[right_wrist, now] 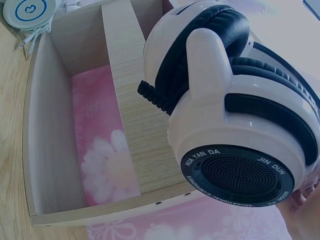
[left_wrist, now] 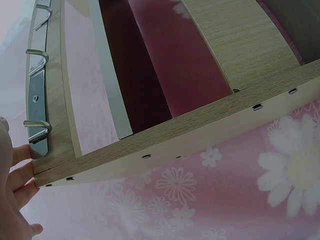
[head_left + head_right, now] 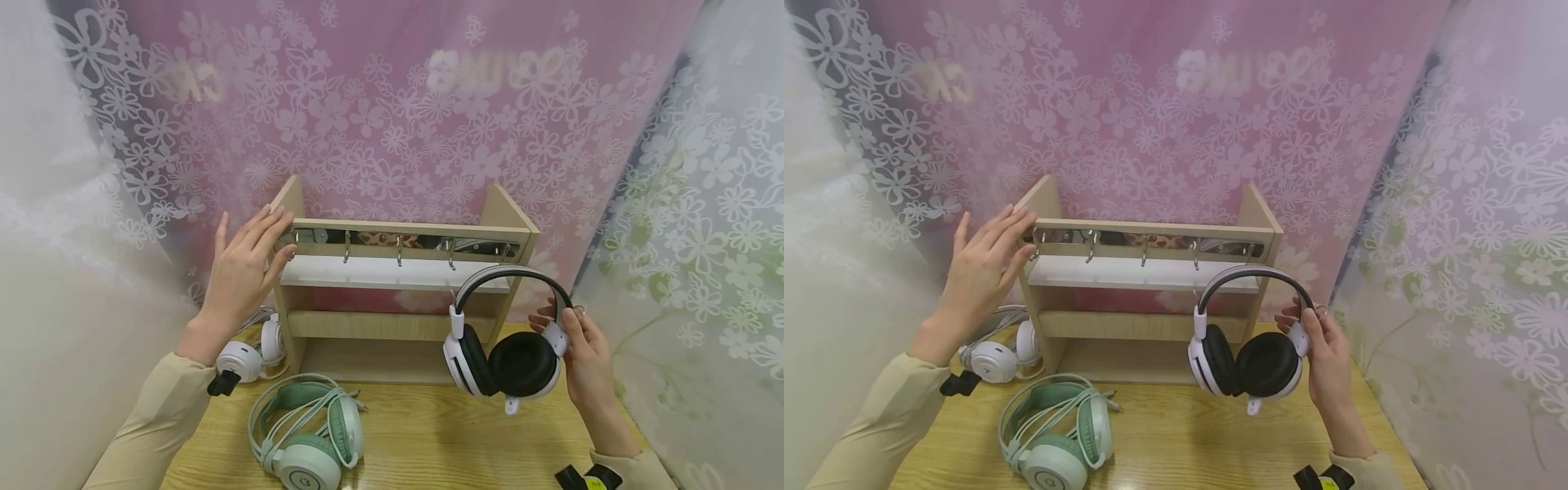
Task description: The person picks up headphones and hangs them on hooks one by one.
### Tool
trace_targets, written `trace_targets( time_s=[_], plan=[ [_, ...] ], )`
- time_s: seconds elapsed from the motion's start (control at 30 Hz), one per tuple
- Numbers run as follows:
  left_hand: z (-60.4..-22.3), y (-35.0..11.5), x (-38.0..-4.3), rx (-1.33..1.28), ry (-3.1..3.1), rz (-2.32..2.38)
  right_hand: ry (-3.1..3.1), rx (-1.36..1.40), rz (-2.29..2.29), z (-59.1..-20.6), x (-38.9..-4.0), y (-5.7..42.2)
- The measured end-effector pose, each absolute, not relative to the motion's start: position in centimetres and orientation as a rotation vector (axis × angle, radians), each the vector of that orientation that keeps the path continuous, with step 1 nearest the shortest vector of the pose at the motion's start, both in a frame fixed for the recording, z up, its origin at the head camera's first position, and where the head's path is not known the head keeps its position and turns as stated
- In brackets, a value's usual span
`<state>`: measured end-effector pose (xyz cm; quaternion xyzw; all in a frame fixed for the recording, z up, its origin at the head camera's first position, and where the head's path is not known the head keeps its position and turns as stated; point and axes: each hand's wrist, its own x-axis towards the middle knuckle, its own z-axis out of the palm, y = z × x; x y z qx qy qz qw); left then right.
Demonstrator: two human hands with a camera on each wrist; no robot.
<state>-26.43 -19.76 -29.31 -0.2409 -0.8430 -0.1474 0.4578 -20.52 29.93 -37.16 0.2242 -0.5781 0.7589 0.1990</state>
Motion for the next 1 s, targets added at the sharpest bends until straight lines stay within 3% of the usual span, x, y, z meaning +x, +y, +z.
trace_targets(
  time_s=[1.0],
  plan=[
    [-29.43,-19.7,-26.59,-0.597,-2.057,-0.362,-1.644,0.517,2.122,-37.78,-21.45,29.9]
  ],
)
